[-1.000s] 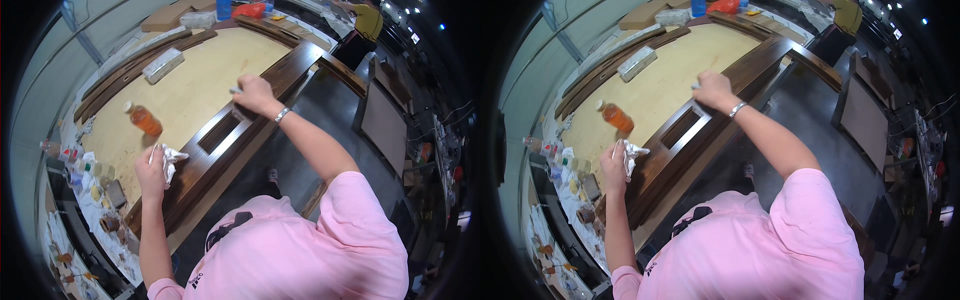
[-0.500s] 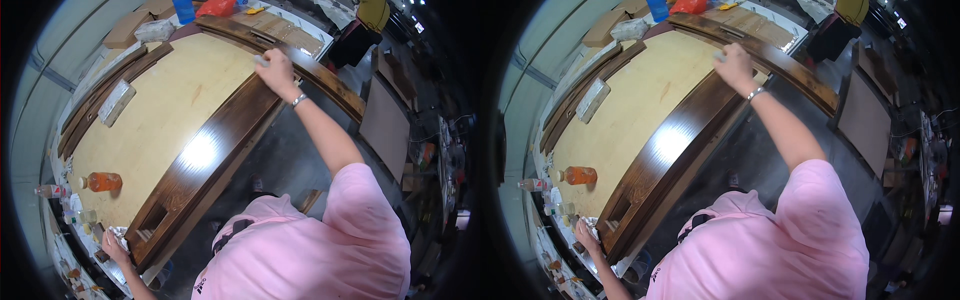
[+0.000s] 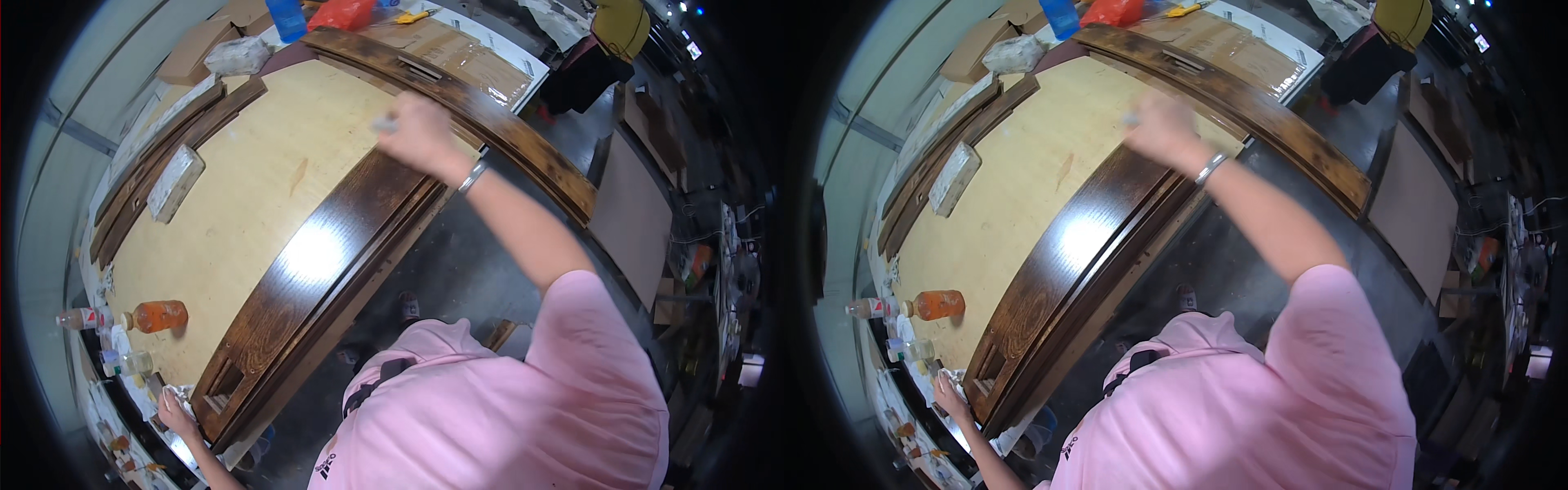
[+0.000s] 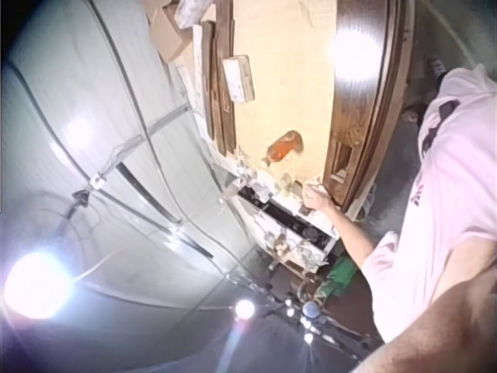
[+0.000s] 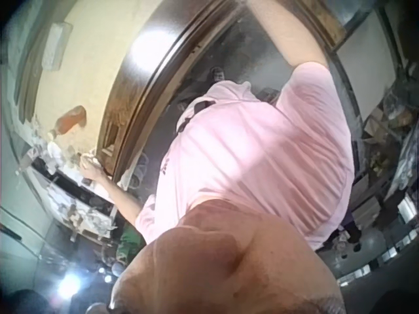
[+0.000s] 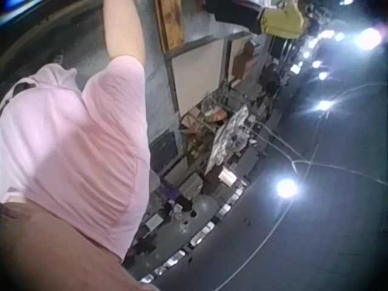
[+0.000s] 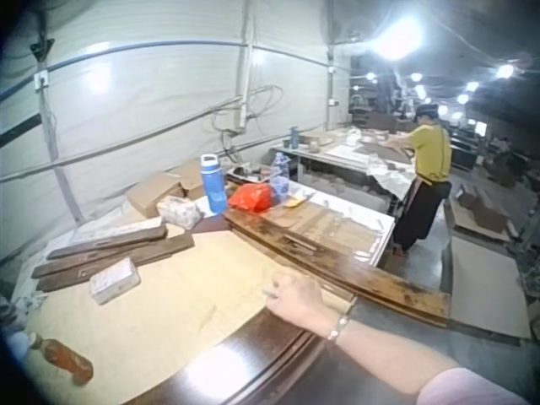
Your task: The person sands the surface of a dark wood component with a small sanding block and then wipes the same surface with a cloth, including applying a liquid from a bottle to the cloth before wiping again.
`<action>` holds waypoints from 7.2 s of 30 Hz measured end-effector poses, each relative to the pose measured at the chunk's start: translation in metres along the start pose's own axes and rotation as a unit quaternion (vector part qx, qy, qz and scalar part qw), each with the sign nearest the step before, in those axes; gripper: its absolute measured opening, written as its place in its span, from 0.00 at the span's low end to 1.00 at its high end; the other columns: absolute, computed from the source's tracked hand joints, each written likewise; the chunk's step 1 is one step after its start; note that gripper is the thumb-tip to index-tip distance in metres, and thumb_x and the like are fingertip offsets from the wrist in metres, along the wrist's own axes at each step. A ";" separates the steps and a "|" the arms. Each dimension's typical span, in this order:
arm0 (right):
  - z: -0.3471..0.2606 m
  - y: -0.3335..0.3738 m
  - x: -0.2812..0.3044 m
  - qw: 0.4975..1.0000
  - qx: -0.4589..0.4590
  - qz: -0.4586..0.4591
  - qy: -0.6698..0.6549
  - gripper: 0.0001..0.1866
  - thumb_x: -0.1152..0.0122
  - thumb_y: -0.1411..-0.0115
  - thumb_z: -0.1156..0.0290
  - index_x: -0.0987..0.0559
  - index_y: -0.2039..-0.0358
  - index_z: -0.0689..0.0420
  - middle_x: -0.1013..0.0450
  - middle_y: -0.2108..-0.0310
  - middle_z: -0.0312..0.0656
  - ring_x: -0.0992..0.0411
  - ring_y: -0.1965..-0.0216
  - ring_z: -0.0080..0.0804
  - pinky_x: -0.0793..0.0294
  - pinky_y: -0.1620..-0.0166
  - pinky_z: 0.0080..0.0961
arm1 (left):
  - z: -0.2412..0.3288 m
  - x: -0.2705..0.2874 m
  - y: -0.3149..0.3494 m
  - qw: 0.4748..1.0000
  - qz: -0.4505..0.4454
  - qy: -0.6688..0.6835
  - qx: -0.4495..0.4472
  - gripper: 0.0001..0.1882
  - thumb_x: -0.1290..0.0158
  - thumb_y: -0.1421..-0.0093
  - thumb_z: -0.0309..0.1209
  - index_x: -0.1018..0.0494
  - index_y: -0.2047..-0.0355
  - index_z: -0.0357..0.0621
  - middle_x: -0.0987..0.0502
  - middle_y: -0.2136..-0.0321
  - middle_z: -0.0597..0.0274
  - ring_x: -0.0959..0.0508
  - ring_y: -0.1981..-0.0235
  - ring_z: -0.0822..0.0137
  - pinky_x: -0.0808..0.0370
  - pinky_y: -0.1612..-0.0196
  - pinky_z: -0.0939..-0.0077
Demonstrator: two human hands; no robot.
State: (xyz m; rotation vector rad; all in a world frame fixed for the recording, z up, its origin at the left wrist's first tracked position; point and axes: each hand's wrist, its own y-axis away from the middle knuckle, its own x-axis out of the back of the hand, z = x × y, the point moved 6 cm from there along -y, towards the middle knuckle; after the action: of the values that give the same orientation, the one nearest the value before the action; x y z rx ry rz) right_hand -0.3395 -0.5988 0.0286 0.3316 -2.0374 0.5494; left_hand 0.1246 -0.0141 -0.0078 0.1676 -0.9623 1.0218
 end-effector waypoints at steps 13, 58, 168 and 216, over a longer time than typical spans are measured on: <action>0.097 -0.001 0.009 0.957 -0.015 -0.050 -0.286 0.12 0.34 0.56 0.68 0.19 0.72 0.63 0.25 0.78 0.38 0.29 0.74 0.23 0.30 0.67 0.22 | -0.008 -0.001 0.000 1.000 -0.007 0.015 0.012 0.18 0.52 0.30 0.36 0.35 0.77 0.41 0.39 0.80 0.75 0.41 0.76 0.79 0.44 0.74 0.79; -0.178 0.214 -0.036 0.946 0.217 0.095 -0.223 0.09 0.38 0.61 0.78 0.28 0.77 0.57 0.33 0.73 0.42 0.30 0.70 0.44 0.28 0.69 0.37 | 0.001 -0.007 -0.005 0.999 -0.017 -0.021 -0.032 0.15 0.49 0.34 0.34 0.23 0.62 0.32 0.24 0.75 0.65 0.29 0.73 0.74 0.31 0.68 0.76; -0.148 0.215 0.002 0.957 -0.019 0.226 0.183 0.05 0.41 0.49 0.69 0.20 0.71 0.52 0.26 0.64 0.46 0.29 0.60 0.44 0.29 0.55 0.40 | -0.061 0.079 0.018 0.948 -0.185 -0.142 -0.218 0.18 0.60 0.31 0.33 0.25 0.69 0.35 0.25 0.73 0.42 0.25 0.68 0.42 0.31 0.63 0.53; -0.004 0.152 0.018 0.929 0.286 0.233 0.027 0.10 0.46 0.43 0.68 0.21 0.62 0.54 0.24 0.59 0.43 0.27 0.57 0.42 0.31 0.53 0.41 | 0.149 -0.091 0.029 0.907 -0.336 -0.159 -0.199 0.23 0.55 0.36 0.47 0.29 0.60 0.35 0.30 0.73 0.39 0.28 0.68 0.38 0.34 0.63 0.49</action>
State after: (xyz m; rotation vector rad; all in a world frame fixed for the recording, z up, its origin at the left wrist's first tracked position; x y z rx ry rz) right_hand -0.4131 -0.4664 0.0086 0.1619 -1.8662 1.4423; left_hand -0.0024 -0.1365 0.0048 0.3050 -1.2672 0.1511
